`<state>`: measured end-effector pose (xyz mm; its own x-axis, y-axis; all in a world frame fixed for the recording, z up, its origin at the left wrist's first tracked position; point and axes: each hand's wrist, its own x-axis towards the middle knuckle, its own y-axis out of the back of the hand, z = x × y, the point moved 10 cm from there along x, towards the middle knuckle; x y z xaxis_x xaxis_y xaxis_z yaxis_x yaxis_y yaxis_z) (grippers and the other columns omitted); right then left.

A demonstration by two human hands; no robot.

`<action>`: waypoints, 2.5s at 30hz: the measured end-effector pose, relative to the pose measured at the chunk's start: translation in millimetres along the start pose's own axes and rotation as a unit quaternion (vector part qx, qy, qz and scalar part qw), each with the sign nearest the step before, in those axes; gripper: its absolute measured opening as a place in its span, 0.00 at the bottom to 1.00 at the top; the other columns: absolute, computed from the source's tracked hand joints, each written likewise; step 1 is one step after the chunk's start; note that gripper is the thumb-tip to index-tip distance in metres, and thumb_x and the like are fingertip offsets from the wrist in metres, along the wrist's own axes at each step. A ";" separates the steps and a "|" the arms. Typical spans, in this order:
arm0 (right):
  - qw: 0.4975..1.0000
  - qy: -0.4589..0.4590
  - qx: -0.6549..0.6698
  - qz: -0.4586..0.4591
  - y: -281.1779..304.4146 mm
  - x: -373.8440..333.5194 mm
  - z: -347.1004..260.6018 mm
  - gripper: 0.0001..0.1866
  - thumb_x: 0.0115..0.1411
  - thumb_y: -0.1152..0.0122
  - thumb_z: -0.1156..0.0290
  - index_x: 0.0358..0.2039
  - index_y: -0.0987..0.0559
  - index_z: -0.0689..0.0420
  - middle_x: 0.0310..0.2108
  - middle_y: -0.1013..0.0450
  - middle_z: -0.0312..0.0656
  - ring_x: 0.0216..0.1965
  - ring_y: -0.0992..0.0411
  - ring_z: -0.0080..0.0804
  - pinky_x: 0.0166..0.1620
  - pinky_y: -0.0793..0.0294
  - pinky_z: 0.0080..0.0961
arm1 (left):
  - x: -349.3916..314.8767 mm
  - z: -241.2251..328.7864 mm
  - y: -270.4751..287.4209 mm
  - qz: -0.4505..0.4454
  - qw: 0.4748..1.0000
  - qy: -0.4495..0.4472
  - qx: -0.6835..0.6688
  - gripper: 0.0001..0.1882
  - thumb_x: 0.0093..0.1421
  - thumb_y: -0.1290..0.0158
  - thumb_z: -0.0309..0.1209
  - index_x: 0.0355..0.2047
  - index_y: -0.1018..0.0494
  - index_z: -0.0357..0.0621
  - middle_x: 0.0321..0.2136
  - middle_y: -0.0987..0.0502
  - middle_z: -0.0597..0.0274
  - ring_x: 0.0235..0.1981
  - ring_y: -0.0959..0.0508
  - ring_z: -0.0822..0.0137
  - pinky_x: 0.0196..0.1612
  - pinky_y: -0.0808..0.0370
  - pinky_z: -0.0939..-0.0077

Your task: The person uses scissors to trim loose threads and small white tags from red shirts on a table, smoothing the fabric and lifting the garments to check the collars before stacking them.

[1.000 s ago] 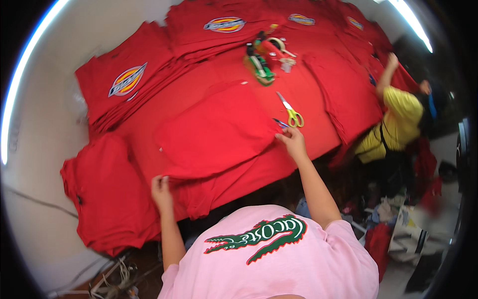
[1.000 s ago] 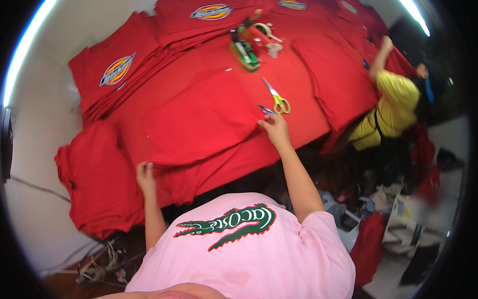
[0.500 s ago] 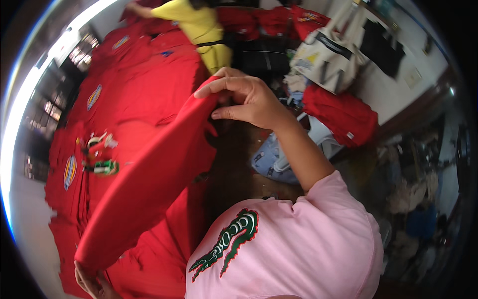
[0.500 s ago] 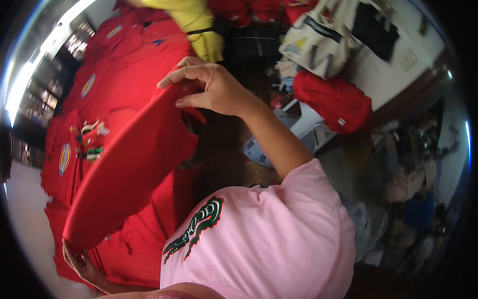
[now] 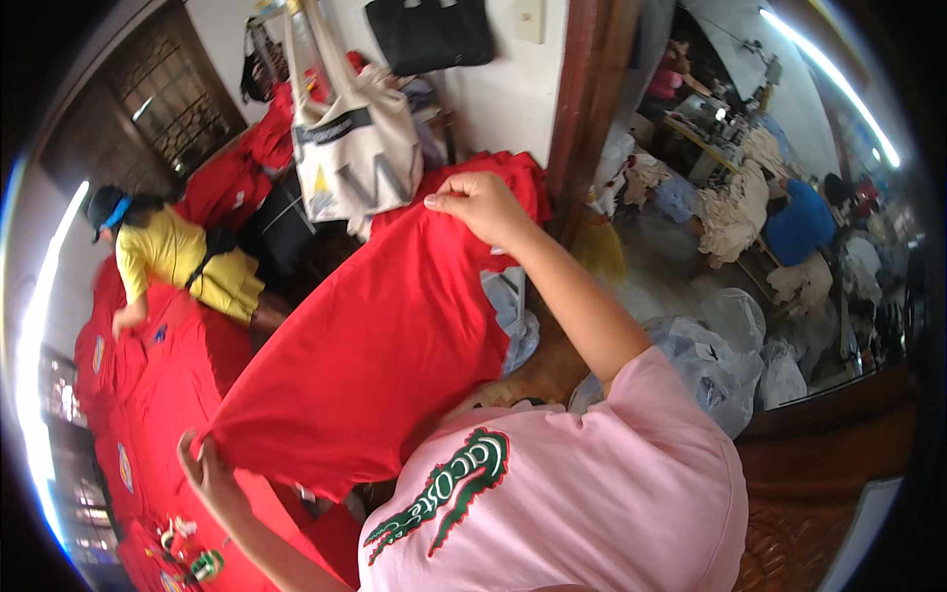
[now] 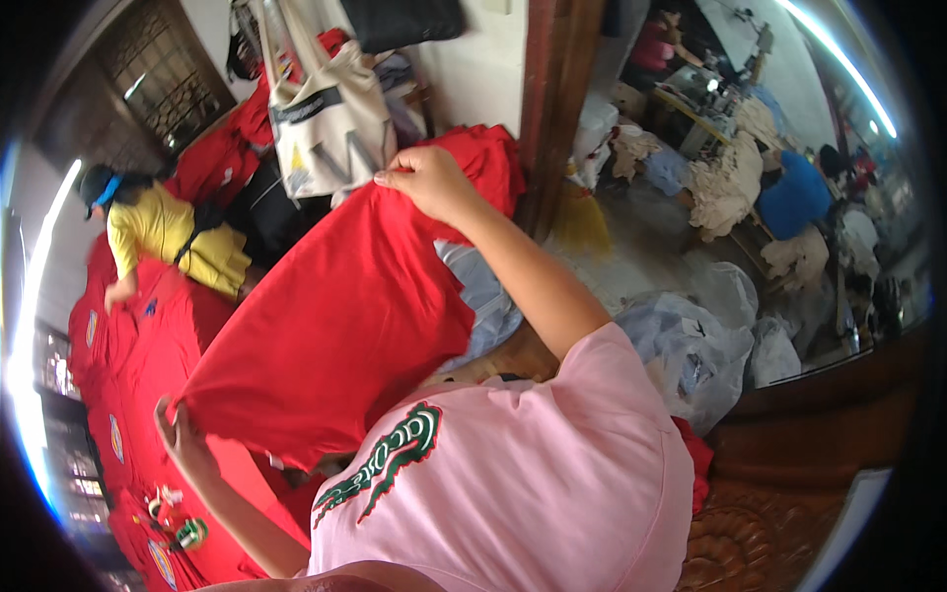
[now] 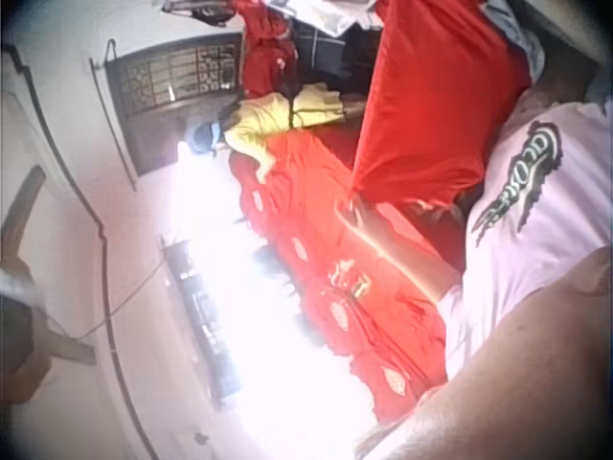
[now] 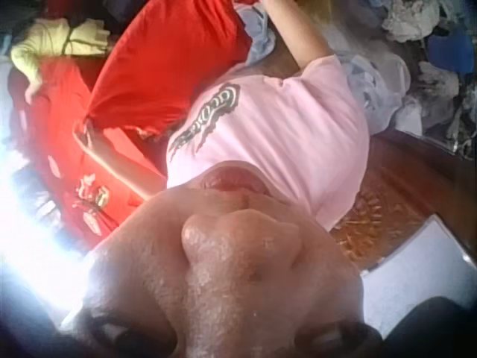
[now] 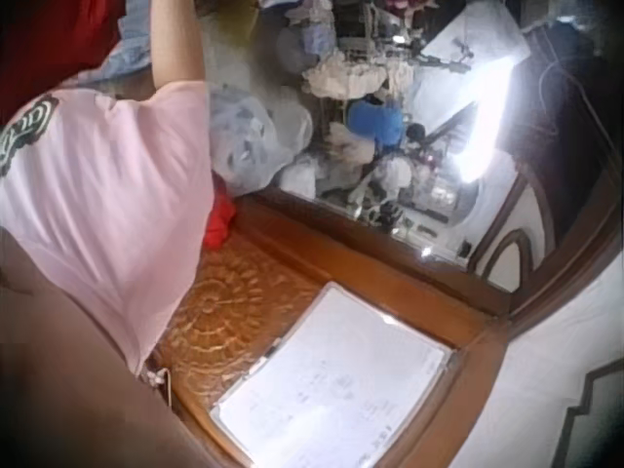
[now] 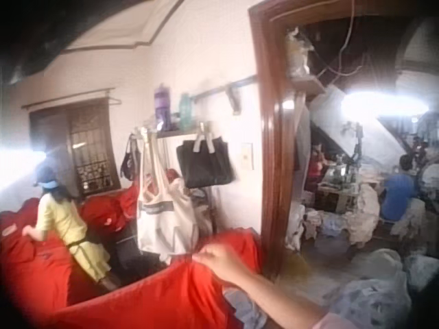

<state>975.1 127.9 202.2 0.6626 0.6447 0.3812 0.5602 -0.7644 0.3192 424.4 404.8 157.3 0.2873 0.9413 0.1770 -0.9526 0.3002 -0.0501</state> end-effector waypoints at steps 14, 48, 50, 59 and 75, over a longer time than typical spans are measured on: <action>0.994 0.107 -0.018 0.003 67.4 -26.0 -52.6 0.28 0.58 0.29 0.76 0.61 0.23 0.57 0.58 0.23 0.42 0.59 0.27 0.29 0.62 0.29 0.29 | -4.9 60.6 -522.1 -0.494 0.817 -0.214 0.208 0.15 0.55 0.37 0.27 0.42 0.20 0.32 0.29 0.18 0.59 0.31 0.23 0.75 0.38 0.23 0.73; 0.794 0.066 -0.466 0.385 168.3 121.7 -75.7 0.15 0.62 0.34 0.65 0.48 0.16 0.52 0.44 0.18 0.51 0.47 0.20 0.49 0.51 0.23 0.37 | 25.6 10.2 -639.4 -0.706 0.672 0.032 -0.220 0.21 0.59 0.40 0.27 0.49 0.28 0.22 0.39 0.16 0.47 0.32 0.13 0.63 0.37 0.17 0.69; 0.799 0.064 -0.522 0.291 118.7 169.1 -33.9 0.15 0.60 0.35 0.68 0.48 0.17 0.55 0.44 0.19 0.50 0.48 0.21 0.49 0.53 0.24 0.39 | 38.5 -47.9 -635.2 -0.647 0.699 0.133 -0.274 0.23 0.60 0.42 0.24 0.54 0.29 0.26 0.44 0.18 0.47 0.39 0.14 0.61 0.40 0.14 0.69; 0.929 -0.063 -0.350 0.107 -58.6 158.3 253.3 0.31 0.61 0.37 0.75 0.65 0.33 0.59 0.67 0.37 0.60 0.69 0.40 0.58 0.70 0.38 0.47 | 123.6 -336.6 -532.7 -0.485 0.821 0.296 0.060 0.15 0.57 0.39 0.25 0.43 0.26 0.32 0.35 0.21 0.52 0.35 0.16 0.61 0.36 0.13 0.66; 0.807 -0.074 -0.563 -0.163 -184.9 187.6 356.1 0.49 0.62 0.51 0.31 0.75 0.41 0.49 0.75 0.47 0.51 0.74 0.51 0.63 0.66 0.60 0.83 | 2.0 -377.9 -232.3 -0.238 0.888 0.311 0.242 0.15 0.59 0.37 0.35 0.43 0.20 0.39 0.36 0.16 0.53 0.39 0.16 0.62 0.46 0.21 0.68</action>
<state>1172.9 390.8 -94.3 0.6701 0.7414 0.0365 -0.0349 -0.0176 0.9992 684.2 395.2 -202.2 0.5248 0.6744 -0.5194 -0.5971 0.7265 0.3401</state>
